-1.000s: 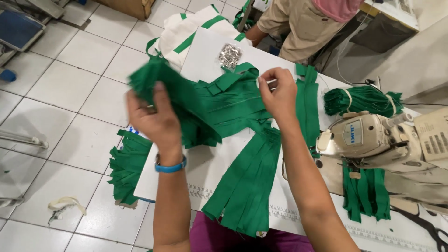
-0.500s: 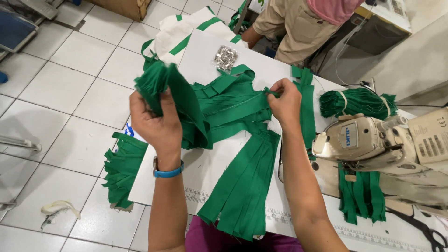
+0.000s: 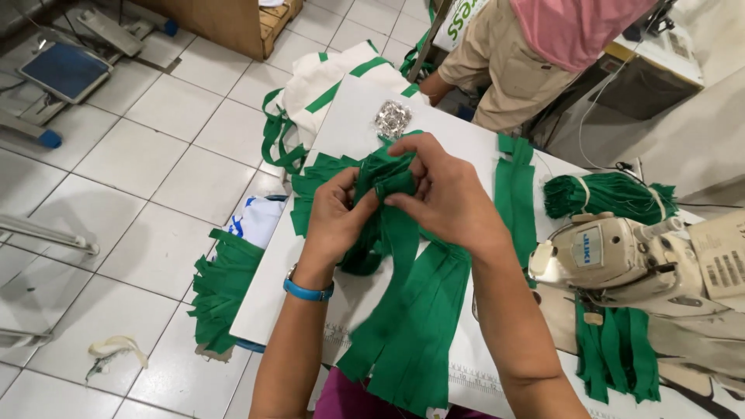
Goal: The person is sorting and aligning green fabric strips on a sewing machine table and occasionally sewing them together.
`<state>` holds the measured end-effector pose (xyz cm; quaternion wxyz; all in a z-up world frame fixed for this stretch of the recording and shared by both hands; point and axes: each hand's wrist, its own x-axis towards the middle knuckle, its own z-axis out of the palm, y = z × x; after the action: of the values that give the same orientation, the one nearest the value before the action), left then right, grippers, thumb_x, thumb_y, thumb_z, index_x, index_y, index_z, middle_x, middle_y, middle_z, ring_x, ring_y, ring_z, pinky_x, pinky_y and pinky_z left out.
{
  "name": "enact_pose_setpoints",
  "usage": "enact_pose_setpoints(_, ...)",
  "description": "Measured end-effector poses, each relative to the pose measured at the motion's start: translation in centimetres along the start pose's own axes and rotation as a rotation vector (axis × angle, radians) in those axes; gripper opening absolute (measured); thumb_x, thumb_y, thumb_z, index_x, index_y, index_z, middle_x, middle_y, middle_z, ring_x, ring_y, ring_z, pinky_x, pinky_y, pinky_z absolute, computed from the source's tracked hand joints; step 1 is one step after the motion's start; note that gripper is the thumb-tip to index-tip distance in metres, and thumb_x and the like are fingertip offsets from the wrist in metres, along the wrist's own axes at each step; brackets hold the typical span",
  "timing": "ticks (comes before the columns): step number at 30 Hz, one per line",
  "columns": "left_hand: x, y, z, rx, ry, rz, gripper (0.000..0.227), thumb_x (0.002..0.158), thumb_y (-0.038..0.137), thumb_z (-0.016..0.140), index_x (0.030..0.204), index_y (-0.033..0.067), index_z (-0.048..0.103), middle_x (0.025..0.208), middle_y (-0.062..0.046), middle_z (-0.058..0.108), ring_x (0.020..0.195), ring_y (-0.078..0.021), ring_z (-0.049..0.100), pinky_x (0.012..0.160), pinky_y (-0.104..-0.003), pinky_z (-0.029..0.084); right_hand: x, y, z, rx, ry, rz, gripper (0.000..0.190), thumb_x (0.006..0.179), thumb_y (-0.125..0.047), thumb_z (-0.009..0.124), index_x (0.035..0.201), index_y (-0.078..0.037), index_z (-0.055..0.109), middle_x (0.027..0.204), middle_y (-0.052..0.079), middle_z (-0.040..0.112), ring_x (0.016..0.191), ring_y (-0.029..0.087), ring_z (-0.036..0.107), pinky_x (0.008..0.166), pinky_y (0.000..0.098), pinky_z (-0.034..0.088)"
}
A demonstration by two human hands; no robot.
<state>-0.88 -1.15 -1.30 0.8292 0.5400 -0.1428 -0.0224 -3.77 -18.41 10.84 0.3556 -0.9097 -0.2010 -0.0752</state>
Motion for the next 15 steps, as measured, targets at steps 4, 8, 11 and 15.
enact_pose_setpoints(4, 0.3, -1.1, -2.1, 0.038, -0.146, 0.123, 0.022, 0.09, 0.015, 0.081, 0.108, 0.0074, 0.071, 0.08, -0.002, 0.072, 0.078, -0.0059, 0.062, 0.065, -0.023, 0.053, -0.2, -0.8, -0.1, -0.208, 0.035, 0.026, 0.083, 0.074, -0.006, 0.084, 0.148, -0.03, 0.054, 0.101, 0.002, 0.049, 0.076, 0.022, 0.064, 0.07, 0.04, 0.056)
enact_pose_setpoints(8, -2.0, 2.1, 0.9, 0.097, -0.303, 0.252, 0.037, 0.082, 0.009, 0.088, 0.112, 0.007, 0.066, 0.09, -0.003, 0.068, 0.096, -0.0109, 0.063, 0.072, -0.025, 0.049, -2.2, -0.6, -1.1, -0.069, 0.006, -0.174, 0.076, 0.067, 0.005, 0.071, 0.139, -0.019, 0.063, 0.132, 0.016, 0.054, 0.121, 0.044, 0.062, 0.102, 0.0507, 0.051)
enact_pose_setpoints(11, -5.1, 3.3, 3.0, 0.036, -0.317, 0.241, 0.057, 0.081, 0.005, 0.086, 0.122, 0.0075, 0.046, 0.105, -0.01, 0.071, 0.103, -0.0161, 0.064, 0.084, -0.031, 0.049, -6.1, -1.3, -1.7, -0.08, 0.063, -0.195, 0.063, 0.063, 0.009, 0.069, 0.123, -0.01, 0.068, 0.116, 0.016, 0.068, 0.115, 0.038, 0.067, 0.099, 0.0484, 0.054)
enact_pose_setpoints(15, -13.8, 4.2, 6.7, 0.414, -0.28, 0.245, 0.064, 0.082, 0.026, 0.079, 0.133, 0.0071, 0.045, 0.118, -0.013, 0.057, 0.117, -0.0269, 0.058, 0.103, -0.038, 0.046, -15.1, -5.7, -5.4, -0.158, 0.115, -0.286, 0.055, 0.064, 0.006, 0.064, 0.117, -0.007, 0.064, 0.117, 0.013, 0.072, 0.107, 0.034, 0.071, 0.089, 0.0457, 0.055)
